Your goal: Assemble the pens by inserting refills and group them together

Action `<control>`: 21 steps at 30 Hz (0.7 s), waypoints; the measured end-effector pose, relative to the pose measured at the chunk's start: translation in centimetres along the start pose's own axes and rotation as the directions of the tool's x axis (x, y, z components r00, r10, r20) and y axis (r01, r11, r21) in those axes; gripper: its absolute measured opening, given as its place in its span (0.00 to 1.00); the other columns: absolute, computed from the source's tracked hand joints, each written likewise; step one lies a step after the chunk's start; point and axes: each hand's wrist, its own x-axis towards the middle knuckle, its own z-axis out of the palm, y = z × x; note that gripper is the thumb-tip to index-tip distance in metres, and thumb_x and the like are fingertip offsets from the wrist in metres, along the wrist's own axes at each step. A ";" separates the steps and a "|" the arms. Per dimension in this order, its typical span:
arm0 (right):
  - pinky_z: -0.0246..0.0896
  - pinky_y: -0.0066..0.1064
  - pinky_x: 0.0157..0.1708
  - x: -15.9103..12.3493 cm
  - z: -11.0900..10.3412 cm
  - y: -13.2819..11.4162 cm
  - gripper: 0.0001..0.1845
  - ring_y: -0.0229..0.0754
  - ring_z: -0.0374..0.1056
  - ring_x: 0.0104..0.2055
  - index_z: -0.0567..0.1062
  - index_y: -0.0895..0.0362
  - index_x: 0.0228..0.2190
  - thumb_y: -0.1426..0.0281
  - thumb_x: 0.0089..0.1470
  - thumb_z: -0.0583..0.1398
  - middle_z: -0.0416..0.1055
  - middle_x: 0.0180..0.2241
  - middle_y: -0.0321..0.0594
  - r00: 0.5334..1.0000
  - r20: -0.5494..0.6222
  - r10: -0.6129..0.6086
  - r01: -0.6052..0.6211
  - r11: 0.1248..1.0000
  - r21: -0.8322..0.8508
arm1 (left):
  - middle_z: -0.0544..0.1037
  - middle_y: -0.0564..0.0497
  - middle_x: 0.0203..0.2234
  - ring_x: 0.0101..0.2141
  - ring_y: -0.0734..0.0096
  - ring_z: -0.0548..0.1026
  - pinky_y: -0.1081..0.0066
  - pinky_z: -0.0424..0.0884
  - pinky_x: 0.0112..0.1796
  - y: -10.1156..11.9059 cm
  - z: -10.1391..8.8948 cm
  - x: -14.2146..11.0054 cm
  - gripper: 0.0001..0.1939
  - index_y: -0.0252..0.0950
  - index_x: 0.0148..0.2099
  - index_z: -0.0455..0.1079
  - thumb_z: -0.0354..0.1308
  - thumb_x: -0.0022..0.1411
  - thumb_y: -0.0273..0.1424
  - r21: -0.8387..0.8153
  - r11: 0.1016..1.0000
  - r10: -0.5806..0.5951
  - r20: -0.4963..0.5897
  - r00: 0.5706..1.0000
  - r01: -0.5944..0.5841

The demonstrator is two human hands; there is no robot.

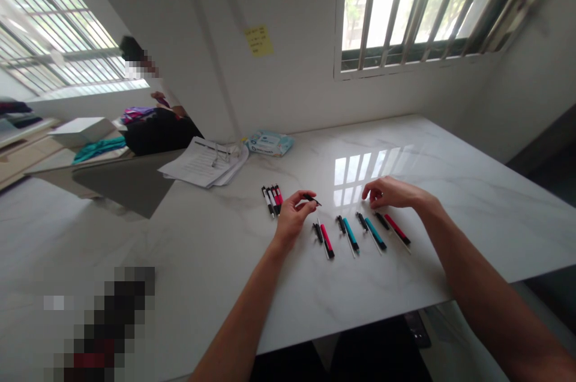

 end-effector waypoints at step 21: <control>0.65 0.30 0.34 0.3 -0.5 1.5 0.09 0.42 0.75 0.34 0.82 0.53 0.38 0.69 0.55 0.63 0.81 0.35 0.39 0.823 -0.518 0.233 -0.282 0.959 -0.016 | 0.78 0.49 0.35 0.33 0.72 0.73 0.72 0.68 0.36 -0.1 0.0 0.1 0.17 0.36 0.47 0.76 0.64 0.57 0.37 0.100 0.995 -0.029 0.023 0.999 0.027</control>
